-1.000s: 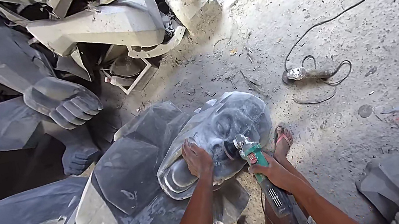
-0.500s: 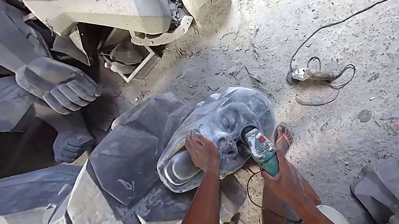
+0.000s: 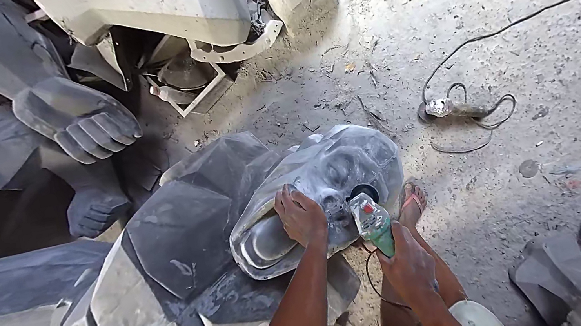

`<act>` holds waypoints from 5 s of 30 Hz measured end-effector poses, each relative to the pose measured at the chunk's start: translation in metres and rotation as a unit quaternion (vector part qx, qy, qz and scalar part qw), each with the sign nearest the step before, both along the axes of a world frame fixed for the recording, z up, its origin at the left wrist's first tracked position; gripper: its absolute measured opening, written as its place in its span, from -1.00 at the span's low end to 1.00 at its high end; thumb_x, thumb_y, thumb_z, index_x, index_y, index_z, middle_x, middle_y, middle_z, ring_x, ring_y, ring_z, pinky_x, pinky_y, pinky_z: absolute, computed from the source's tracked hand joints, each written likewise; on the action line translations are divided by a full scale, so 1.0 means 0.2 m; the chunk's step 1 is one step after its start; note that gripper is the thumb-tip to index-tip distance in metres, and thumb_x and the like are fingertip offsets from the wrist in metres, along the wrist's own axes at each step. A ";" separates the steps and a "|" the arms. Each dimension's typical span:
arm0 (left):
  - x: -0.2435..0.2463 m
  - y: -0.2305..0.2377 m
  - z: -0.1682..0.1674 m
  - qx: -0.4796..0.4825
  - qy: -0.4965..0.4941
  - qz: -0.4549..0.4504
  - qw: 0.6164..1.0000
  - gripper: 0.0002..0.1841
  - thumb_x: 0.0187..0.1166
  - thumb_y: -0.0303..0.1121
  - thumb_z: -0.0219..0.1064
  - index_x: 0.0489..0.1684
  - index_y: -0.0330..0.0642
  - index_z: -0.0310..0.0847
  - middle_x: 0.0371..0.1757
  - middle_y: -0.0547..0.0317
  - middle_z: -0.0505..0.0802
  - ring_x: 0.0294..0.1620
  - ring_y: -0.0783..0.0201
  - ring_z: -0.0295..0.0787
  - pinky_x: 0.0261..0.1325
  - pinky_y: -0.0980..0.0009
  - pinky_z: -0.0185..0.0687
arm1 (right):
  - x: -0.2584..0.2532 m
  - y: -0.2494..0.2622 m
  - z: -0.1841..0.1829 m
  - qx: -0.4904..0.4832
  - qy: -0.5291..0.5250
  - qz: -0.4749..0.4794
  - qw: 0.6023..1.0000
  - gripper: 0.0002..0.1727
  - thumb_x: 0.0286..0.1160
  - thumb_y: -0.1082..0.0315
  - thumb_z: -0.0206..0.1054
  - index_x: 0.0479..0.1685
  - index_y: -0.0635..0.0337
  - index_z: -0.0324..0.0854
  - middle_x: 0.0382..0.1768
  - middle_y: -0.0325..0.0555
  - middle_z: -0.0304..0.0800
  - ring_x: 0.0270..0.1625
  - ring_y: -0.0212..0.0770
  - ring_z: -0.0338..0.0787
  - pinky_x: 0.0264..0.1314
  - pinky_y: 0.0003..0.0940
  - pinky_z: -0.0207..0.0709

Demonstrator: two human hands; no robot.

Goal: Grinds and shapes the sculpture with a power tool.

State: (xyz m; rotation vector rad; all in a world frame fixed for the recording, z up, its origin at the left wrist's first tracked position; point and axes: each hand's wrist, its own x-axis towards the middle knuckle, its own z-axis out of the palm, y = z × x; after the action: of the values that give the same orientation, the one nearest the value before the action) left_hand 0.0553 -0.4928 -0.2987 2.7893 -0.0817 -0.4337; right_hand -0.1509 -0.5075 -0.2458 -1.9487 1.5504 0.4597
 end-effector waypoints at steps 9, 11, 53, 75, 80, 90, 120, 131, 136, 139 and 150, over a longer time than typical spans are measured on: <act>0.00 -0.01 0.02 0.002 0.011 0.013 1.000 -0.45 0.84 -0.02 -0.25 0.65 0.20 0.50 0.71 0.11 0.52 0.60 -0.03 0.55 0.34 -0.24 0.56 | 0.08 -0.06 0.04 0.044 0.028 0.038 0.998 -0.31 0.26 -0.01 0.53 0.50 -0.12 0.54 0.16 -0.14 0.81 0.06 -0.07 0.89 -0.02 0.00 0.78; 0.00 -0.01 0.03 0.002 0.019 0.015 1.000 -0.46 0.84 -0.02 -0.24 0.66 0.19 0.49 0.72 0.11 0.51 0.60 -0.03 0.55 0.34 -0.23 0.56 | 0.05 -0.06 0.05 0.026 0.033 0.031 0.999 -0.31 0.24 -0.02 0.55 0.48 -0.13 0.56 0.13 -0.15 0.82 0.02 -0.07 0.90 -0.09 0.01 0.78; 0.00 -0.02 0.05 -0.027 0.052 0.026 0.998 -0.40 0.76 0.07 -0.23 0.70 0.20 0.44 0.80 0.12 0.39 0.74 0.04 0.37 0.68 -0.10 0.29 | 0.17 -0.17 0.18 -0.033 0.086 0.145 0.985 -0.28 0.24 -0.03 0.59 0.45 -0.09 0.47 -0.14 0.02 0.89 -0.21 0.15 0.91 -0.27 0.26 0.69; 0.01 -0.02 0.07 -0.036 0.075 0.030 0.996 -0.39 0.74 0.10 -0.19 0.73 0.24 0.39 0.82 0.18 0.36 0.76 0.07 0.33 0.72 -0.11 0.22 | 0.07 -0.23 0.17 -0.095 0.056 0.115 0.987 -0.27 0.26 -0.06 0.59 0.42 0.04 0.48 -0.26 0.03 0.87 -0.23 0.16 0.89 -0.29 0.28 0.66; 0.01 -0.03 0.07 -0.024 0.068 0.020 0.997 -0.39 0.75 0.11 -0.23 0.71 0.24 0.41 0.82 0.21 0.37 0.74 0.07 0.37 0.69 -0.10 0.26 | -0.02 -0.18 0.15 -0.105 -0.013 0.096 0.990 -0.24 0.21 -0.13 0.58 0.37 0.11 0.53 -0.29 -0.01 0.87 -0.30 0.09 0.89 -0.33 0.23 0.69; 0.00 -0.02 0.05 -0.013 0.048 0.009 0.999 -0.41 0.76 0.09 -0.19 0.66 0.21 0.47 0.76 0.13 0.45 0.65 -0.03 0.46 0.51 -0.21 0.43 | -0.01 0.01 -0.03 -0.098 -0.012 0.075 0.992 -0.33 0.10 0.00 0.69 0.26 0.03 0.65 -0.06 -0.12 0.89 -0.24 -0.05 0.92 -0.35 0.10 0.76; 0.01 -0.02 0.05 -0.017 0.042 0.008 0.999 -0.42 0.78 0.04 -0.23 0.65 0.17 0.49 0.76 0.12 0.45 0.62 -0.07 0.49 0.41 -0.25 0.50 | -0.10 -0.11 -0.08 -0.126 -0.036 0.072 0.989 -0.38 0.08 -0.06 0.68 0.17 0.01 0.70 -0.11 -0.17 0.88 -0.22 -0.09 0.91 -0.39 0.04 0.75; 0.00 -0.02 0.05 -0.009 0.037 0.002 0.999 -0.40 0.76 0.06 -0.25 0.65 0.18 0.48 0.75 0.11 0.45 0.65 -0.06 0.47 0.43 -0.26 0.48 | -0.24 -0.42 -0.09 0.058 -0.132 0.020 0.989 -0.24 0.22 -0.13 0.53 0.44 0.01 0.45 -0.26 -0.19 0.83 -0.20 -0.18 0.87 -0.11 0.03 0.78; 0.00 -0.02 0.03 -0.006 0.018 -0.003 1.000 -0.41 0.74 0.05 -0.20 0.62 0.13 0.52 0.72 0.05 0.49 0.62 -0.07 0.51 0.35 -0.27 0.53 | -0.29 -0.40 -0.26 0.117 -0.177 0.046 0.976 -0.19 0.23 -0.14 0.51 0.47 0.10 0.44 -0.16 -0.21 0.86 -0.09 -0.25 0.88 0.03 -0.03 0.79; 0.00 -0.03 0.03 0.012 0.020 -0.008 1.000 -0.42 0.73 0.05 -0.16 0.61 0.12 0.52 0.71 0.05 0.50 0.59 -0.08 0.54 0.31 -0.27 0.56 | -0.35 -0.45 -0.31 0.116 -0.173 0.013 0.978 -0.23 0.23 -0.12 0.50 0.46 0.05 0.46 -0.18 -0.23 0.85 -0.12 -0.28 0.88 0.00 -0.05 0.80; 0.00 -0.03 0.01 0.053 -0.008 -0.032 0.998 -0.48 0.79 -0.01 -0.09 0.58 0.06 0.54 0.64 -0.02 0.57 0.62 -0.13 0.51 0.43 -0.34 0.46 | -0.31 -0.66 -0.27 0.199 -0.132 0.115 0.964 -0.27 0.26 -0.28 0.42 0.43 -0.17 0.45 -0.20 -0.27 0.83 -0.11 -0.23 0.87 -0.02 0.01 0.76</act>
State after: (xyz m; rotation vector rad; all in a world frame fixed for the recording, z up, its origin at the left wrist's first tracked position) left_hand 0.0555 -0.4979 -0.2975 2.9022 -0.1560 -0.4424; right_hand -0.2125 -0.6394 -0.3006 -1.7910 0.9815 0.5363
